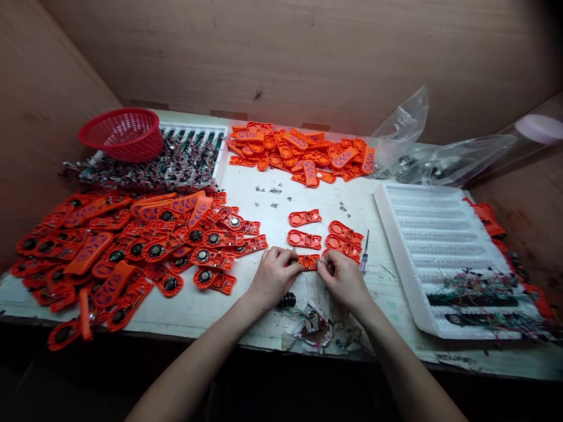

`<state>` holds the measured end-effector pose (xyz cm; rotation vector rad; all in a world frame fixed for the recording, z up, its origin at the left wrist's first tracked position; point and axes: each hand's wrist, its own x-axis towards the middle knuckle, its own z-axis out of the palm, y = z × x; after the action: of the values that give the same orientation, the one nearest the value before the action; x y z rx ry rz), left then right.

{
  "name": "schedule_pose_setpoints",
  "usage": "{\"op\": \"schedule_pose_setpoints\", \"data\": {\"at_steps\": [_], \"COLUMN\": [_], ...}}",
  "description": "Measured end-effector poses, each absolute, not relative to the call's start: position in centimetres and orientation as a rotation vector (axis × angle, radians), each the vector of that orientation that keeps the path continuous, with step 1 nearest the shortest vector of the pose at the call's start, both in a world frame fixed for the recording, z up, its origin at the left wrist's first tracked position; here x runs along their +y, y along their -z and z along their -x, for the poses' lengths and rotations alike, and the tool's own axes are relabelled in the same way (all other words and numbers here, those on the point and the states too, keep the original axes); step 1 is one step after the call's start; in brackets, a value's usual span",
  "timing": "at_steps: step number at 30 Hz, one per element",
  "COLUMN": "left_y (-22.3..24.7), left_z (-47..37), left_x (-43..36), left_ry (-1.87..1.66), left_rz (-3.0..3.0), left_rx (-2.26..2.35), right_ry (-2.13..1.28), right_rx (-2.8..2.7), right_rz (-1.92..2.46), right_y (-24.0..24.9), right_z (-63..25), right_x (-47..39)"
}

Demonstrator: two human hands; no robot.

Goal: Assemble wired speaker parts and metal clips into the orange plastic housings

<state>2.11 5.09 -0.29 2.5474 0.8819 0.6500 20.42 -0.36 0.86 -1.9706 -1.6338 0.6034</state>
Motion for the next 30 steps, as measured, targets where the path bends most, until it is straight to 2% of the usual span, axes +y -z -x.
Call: {"op": "schedule_pose_setpoints", "data": {"at_steps": [6,21,30], "left_y": [0.9,1.2,1.4], "left_z": [-2.0,-2.0,-2.0], "left_x": [5.3,5.5,5.5], "left_ry": [-0.650,-0.693,-0.707], "left_rz": [-2.529,-2.448,-2.449], "left_rx": [0.865,0.846,0.864], "right_ry": [-0.819,-1.064,-0.969], "right_rx": [-1.756,-1.785,-1.813], "right_rz": [2.027,2.094,2.211], "right_y": [-1.7,-2.2,-2.2], "right_z": [-21.4,-21.9,-21.1], "right_x": [1.0,2.8,3.1]}}
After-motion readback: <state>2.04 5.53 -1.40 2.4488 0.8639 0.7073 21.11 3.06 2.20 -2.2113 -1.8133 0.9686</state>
